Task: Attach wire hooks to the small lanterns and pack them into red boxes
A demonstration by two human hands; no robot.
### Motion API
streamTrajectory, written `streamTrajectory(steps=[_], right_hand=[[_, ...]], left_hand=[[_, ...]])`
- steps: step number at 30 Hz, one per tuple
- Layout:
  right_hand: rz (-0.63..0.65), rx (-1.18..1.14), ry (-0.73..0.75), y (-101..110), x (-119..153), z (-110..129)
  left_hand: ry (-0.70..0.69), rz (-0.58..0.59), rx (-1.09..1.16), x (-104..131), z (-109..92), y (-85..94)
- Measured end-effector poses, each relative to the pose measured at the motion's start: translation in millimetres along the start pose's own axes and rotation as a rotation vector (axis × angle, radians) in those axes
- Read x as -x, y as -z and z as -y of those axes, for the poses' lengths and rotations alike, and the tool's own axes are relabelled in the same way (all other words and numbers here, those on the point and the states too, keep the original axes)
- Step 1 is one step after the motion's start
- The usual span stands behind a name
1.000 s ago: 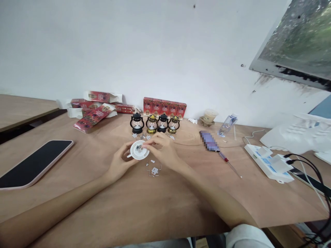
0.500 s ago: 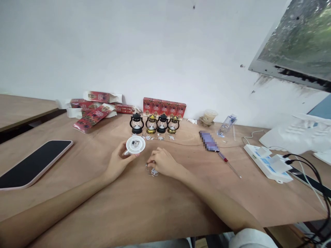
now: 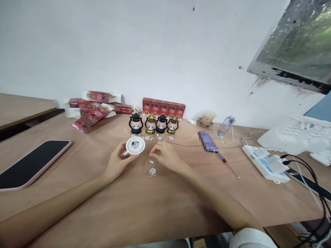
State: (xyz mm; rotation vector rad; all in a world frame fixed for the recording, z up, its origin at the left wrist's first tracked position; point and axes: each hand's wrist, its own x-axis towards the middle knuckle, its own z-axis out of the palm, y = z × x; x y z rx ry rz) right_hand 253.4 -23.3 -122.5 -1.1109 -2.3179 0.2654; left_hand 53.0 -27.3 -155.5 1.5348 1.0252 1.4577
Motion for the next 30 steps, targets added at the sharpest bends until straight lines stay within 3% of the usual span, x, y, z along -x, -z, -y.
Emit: streamTrajectory(steps=[5, 7, 15, 30], right_hand=[[-0.322, -0.202, -0.117, 25, -11, 2], [-0.393, -0.261, -0.103, 31, -16, 10], [-0.356, -0.197, 0.111, 26, -26, 45], [-0.362, 0.035, 0.157, 10, -28, 41]], left_hand=[[0.006, 0.012, 0.000, 0, 0, 0.4], [0.005, 0.018, -0.007, 0, 1, 0.7], [-0.024, 0.040, 0.011, 1, 5, 1.6], [-0.024, 0.049, 0.018, 1, 2, 0.8]])
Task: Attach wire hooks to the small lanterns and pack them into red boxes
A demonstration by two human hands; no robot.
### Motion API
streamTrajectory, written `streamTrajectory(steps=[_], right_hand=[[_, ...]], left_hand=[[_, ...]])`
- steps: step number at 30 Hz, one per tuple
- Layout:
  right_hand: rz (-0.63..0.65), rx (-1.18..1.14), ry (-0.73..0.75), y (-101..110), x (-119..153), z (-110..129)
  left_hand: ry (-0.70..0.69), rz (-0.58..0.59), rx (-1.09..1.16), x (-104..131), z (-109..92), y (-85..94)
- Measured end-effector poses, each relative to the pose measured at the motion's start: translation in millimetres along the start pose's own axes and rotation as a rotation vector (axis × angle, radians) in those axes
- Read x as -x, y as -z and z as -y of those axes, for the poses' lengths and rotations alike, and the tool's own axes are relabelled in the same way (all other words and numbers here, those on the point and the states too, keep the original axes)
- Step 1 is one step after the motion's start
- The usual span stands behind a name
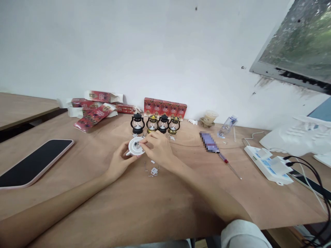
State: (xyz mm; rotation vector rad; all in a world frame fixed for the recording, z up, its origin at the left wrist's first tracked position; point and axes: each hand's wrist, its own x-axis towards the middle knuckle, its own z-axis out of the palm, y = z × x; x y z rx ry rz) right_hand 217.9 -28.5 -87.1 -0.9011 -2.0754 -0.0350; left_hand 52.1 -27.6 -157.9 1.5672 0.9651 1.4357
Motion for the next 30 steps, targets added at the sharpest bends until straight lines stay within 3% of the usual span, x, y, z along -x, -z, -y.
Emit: streamTrajectory(steps=[7, 10, 13, 19, 23, 26, 30], right_hand=[[0.063, 0.343, 0.311, 2, 9, -2], [0.106, 0.409, 0.370, 6, 9, -1], [0.125, 0.323, 0.321, 12, 9, 2], [0.056, 0.000, 0.041, 28, 18, 1], [0.385, 0.030, -0.106, 30, 32, -10], [0.640, 0.035, -0.132, 27, 41, -16], [0.766, 0.020, -0.043, 23, 49, -21]], left_hand=[[0.036, -0.027, 0.000, -1, 0, -0.4], [0.047, -0.032, -0.008, -1, -1, -0.3], [0.057, -0.048, -0.011, -2, -2, -0.2], [0.049, -0.030, -0.017, -1, -1, -0.1], [0.058, -0.050, -0.016, -1, 0, -0.4], [0.058, -0.058, -0.029, -2, 0, -0.4], [0.044, -0.051, -0.041, -2, 0, -0.1]])
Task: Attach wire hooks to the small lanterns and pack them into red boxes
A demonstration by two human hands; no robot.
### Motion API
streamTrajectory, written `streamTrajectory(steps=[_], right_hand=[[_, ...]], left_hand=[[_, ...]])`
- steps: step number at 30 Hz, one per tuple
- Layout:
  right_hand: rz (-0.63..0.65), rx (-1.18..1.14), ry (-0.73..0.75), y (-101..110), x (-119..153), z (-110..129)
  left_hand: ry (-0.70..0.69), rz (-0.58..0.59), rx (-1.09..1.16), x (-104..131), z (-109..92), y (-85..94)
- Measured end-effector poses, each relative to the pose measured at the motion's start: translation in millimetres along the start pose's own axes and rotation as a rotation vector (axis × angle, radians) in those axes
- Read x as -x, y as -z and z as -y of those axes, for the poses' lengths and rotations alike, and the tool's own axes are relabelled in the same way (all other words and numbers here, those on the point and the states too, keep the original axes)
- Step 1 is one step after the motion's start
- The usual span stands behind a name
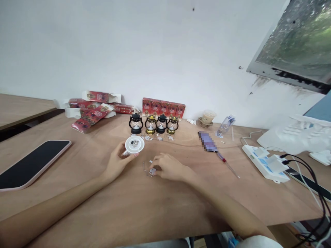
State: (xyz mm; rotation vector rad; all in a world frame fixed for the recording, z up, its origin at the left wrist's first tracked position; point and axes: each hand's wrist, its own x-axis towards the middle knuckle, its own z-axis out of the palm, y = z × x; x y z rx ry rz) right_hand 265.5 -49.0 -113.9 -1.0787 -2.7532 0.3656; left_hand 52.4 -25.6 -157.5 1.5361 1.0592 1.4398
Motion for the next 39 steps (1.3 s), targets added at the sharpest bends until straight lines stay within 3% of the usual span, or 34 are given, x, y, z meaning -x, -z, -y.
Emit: streamTrajectory(steps=[4, 7, 9, 14, 16, 21, 27, 39], right_hand=[[-0.021, 0.030, 0.063, -8, -1, -7], [-0.104, 0.080, 0.114, -12, 0, -9], [-0.242, 0.112, 0.165, -10, 2, -5], [-0.765, 0.158, 0.229, 5, 4, 15], [-0.848, 0.253, 0.252, 10, 0, 23], [-0.853, 0.557, 0.331, 7, -22, 31], [-0.723, 0.556, 0.233, -4, -31, 30], [-0.928, 0.860, 0.366, 3, -32, 44]], left_hand=[[-0.001, 0.006, 0.010, 0, -1, 0.3], [0.000, -0.002, 0.017, 1, -2, 0.2], [-0.002, -0.010, 0.018, 1, -2, -0.2], [-0.034, -0.033, 0.010, 2, 2, -1.2], [-0.037, -0.020, 0.018, 2, 2, -1.2], [-0.046, 0.019, 0.026, 3, 2, -0.5], [-0.073, 0.025, 0.003, 5, 0, 0.4], [-0.150, 0.012, -0.051, 4, 3, 0.6]])
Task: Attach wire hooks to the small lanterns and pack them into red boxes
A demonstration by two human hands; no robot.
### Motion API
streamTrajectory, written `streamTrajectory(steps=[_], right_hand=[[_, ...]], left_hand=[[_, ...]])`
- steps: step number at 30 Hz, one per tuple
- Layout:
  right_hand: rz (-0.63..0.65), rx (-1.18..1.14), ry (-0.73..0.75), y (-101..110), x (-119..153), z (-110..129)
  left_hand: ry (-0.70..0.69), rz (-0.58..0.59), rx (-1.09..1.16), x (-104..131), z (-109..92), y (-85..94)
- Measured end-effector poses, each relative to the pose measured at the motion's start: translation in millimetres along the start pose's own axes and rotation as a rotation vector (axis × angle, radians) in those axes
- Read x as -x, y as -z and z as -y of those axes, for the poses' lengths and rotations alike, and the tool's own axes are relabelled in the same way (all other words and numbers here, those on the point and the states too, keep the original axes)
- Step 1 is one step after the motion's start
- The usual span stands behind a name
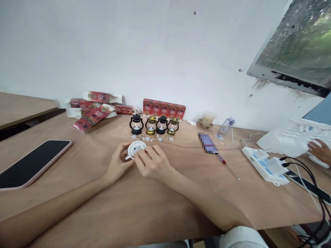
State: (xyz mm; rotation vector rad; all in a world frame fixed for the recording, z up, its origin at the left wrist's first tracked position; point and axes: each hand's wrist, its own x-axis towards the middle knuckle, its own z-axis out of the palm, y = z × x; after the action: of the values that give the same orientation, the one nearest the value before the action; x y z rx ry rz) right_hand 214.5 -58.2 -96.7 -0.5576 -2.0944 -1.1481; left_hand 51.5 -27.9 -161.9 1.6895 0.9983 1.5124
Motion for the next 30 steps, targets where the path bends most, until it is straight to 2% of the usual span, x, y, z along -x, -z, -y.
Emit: streamTrajectory(steps=[4, 10, 18, 24, 30], right_hand=[[-0.024, 0.017, 0.016, 2, -2, 0], [0.018, -0.094, -0.056, -1, -1, -5], [-0.030, -0.168, -0.066, -6, 12, -3], [0.090, -0.144, -0.185, -4, 21, 4], [0.257, -0.285, -0.324, -5, 19, 0]], left_hand=[[-0.015, 0.008, -0.021, 0, 2, 0.2], [-0.015, 0.019, -0.027, -1, 0, 1.4], [-0.003, 0.026, 0.020, 1, -1, 1.0], [0.004, 0.010, 0.060, 0, 1, 1.0], [0.078, -0.048, 0.059, -3, 0, -0.2]])
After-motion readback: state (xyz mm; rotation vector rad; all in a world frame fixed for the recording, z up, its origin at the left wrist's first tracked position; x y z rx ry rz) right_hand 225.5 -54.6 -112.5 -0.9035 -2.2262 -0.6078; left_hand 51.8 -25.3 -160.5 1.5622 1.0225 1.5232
